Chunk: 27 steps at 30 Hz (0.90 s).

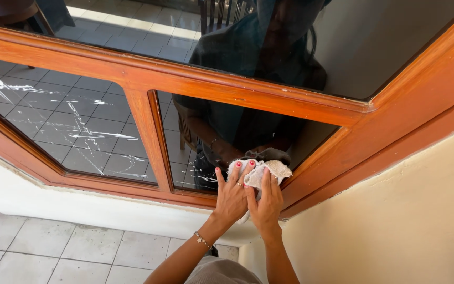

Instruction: Cleaning white residue from small glass panes in a wooden door frame using a white cloth.

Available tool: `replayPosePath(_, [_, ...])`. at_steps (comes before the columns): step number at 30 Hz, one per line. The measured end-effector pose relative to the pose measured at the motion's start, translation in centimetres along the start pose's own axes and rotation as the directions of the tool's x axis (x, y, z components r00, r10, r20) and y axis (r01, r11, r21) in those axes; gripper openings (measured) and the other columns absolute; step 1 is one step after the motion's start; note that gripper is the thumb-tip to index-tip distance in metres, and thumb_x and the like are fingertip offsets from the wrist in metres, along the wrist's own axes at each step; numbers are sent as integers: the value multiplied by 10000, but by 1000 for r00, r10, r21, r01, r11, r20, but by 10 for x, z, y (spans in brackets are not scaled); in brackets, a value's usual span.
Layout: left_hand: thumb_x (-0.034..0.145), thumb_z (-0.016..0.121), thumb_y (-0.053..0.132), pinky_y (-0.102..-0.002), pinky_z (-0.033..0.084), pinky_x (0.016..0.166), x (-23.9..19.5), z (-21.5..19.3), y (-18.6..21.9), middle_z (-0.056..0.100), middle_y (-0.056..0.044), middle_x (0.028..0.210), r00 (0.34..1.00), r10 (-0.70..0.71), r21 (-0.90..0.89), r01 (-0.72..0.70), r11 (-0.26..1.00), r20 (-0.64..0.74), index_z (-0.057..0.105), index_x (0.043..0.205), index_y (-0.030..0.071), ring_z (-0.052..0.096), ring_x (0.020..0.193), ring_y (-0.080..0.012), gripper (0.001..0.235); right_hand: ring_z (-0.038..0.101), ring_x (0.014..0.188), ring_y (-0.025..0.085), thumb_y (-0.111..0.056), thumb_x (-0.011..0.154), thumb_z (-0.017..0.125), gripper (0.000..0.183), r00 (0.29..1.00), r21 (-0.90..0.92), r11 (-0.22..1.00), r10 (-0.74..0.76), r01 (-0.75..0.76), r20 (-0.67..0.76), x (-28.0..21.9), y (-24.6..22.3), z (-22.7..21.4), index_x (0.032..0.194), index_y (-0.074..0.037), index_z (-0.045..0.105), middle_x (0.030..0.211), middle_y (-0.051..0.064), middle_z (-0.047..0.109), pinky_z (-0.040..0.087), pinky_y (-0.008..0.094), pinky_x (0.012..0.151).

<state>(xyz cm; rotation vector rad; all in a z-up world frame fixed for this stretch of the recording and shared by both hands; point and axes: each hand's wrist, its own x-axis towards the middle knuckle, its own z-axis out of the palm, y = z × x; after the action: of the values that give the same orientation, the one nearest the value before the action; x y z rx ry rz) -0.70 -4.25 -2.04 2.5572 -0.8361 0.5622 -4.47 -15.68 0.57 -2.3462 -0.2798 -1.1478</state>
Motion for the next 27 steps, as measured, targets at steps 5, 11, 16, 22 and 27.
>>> replayPosePath(5, [954, 575, 316, -837, 131, 1066, -21, 39, -11, 354, -72, 1619, 988, 46, -8, -48, 999, -149, 579, 1353, 213, 270, 1494, -371, 412, 650, 1129, 436, -194, 963, 648, 598, 997, 129, 989, 79, -77, -13, -26, 0, 15, 1431, 127, 459, 1306, 309, 596, 532, 443, 930])
replayPosePath(11, [965, 555, 324, -822, 92, 1079, -2, 24, -21, 394, -40, 1616, 966, 80, 88, -59, 994, -247, 471, 1517, 222, 305, 1499, -341, 568, 657, 1147, 415, -175, 964, 651, 614, 999, 130, 991, 16, -11, -37, 9, -21, 6, 1457, 124, 437, 1322, 301, 596, 539, 431, 934])
replayPosePath(16, [948, 547, 301, -839, 58, 1057, 10, -8, -9, 451, -56, 1558, 959, 32, 68, -14, 998, -281, 517, 1467, 203, 327, 1472, -387, 529, 659, 1101, 400, -195, 936, 656, 636, 998, 93, 994, -54, 51, 25, 46, -45, -29, 1449, 118, 446, 1351, 313, 593, 539, 428, 904])
replayPosePath(22, [969, 549, 289, -830, 69, 1105, -22, 35, -27, 440, -108, 1565, 941, 19, 20, -13, 1000, -339, 523, 1469, 180, 292, 1506, -413, 512, 683, 1025, 360, -263, 933, 664, 632, 990, -10, 999, 42, -41, 135, -13, -13, 17, 1436, 82, 502, 1266, 259, 638, 538, 426, 869])
replayPosePath(27, [942, 553, 303, -821, 75, 1057, -29, 10, -32, 418, -77, 1586, 981, 9, 46, 0, 999, -194, 532, 1459, 208, 287, 1489, -363, 526, 661, 1099, 404, -255, 977, 624, 614, 999, 130, 991, -23, 18, 38, -4, -27, 20, 1438, 117, 462, 1304, 294, 605, 538, 423, 905])
